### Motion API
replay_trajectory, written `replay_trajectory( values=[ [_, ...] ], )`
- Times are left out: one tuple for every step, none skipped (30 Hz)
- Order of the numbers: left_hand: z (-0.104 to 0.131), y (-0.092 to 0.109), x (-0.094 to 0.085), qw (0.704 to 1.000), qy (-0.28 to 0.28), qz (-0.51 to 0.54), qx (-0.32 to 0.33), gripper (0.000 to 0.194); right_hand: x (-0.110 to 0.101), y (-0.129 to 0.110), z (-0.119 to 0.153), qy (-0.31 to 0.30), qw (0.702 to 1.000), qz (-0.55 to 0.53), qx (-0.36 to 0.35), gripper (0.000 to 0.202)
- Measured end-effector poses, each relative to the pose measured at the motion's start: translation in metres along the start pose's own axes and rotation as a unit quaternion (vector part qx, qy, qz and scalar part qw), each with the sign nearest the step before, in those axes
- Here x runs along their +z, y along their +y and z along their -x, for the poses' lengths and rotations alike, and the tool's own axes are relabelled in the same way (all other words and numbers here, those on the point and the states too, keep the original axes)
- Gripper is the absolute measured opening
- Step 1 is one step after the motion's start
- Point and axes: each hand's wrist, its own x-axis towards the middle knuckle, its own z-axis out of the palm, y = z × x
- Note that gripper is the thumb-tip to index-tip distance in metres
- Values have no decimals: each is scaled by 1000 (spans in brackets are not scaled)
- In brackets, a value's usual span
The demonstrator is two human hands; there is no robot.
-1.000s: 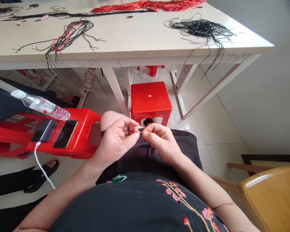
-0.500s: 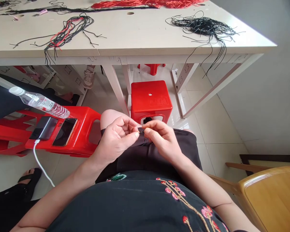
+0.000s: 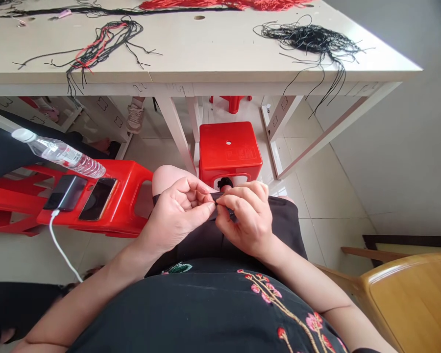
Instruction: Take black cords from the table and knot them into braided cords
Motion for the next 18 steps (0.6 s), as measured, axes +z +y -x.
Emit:
replay_trajectory(
  values=[
    [1, 0, 1, 1000, 6, -14, 11, 19, 0, -1, 0, -6, 1000, 7, 2, 13],
    [1, -1, 2, 999, 9, -27, 24, 19, 1, -1, 0, -16, 1000, 4, 10, 12],
    [2, -1, 2, 998, 9, -38, 39, 20, 1, -1, 0, -31, 999, -12, 30, 12],
    [2, -2, 3, 997, 7, -49, 52, 21, 1, -2, -1, -52, 995, -46, 66, 12],
    [2, -4, 3, 996, 4, -60, 62, 23, 1, -2, -1, -79, 986, -96, 114, 13],
    [3, -5, 3, 995, 2, -69, 70, 24, 0, -1, -1, -111, 967, -155, 170, 13],
    [3, -7, 2, 994, 1, -77, 74, 25, 0, -1, -1, -140, 940, -214, 225, 13],
    [3, -8, 2, 994, 2, -81, 76, 26, 0, 0, -1, -162, 911, -265, 270, 13],
    [3, -9, 1, 994, 1, -81, 75, 25, -1, 0, -1, -177, 887, -304, 300, 13],
    [3, -10, 0, 994, 1, -79, 73, 24, -1, 1, -1, -181, 873, -327, 312, 12],
    [3, -10, -1, 995, 2, -75, 70, 22, -2, 2, -1, -175, 873, -332, 310, 11],
    [2, -9, -1, 995, 5, -71, 68, 19, -2, 2, -1, -160, 886, -320, 296, 10],
    [2, -9, -2, 995, 9, -69, 66, 17, -3, 3, -1, -139, 905, -296, 271, 10],
    [2, -8, -2, 995, 15, -69, 65, 16, -3, 3, -1, -114, 928, -262, 240, 9],
    [2, -7, -2, 995, 23, -69, 67, 15, -3, 3, 0, -88, 949, -222, 204, 9],
    [2, -7, -2, 995, 29, -69, 69, 15, -3, 3, 0, -64, 966, -184, 168, 9],
    [2, -6, -2, 995, 33, -69, 71, 15, -3, 3, 0, -47, 978, -151, 135, 9],
    [2, -6, -1, 994, 34, -68, 74, 15, -3, 3, 0, -37, 986, -124, 108, 9]
  ],
)
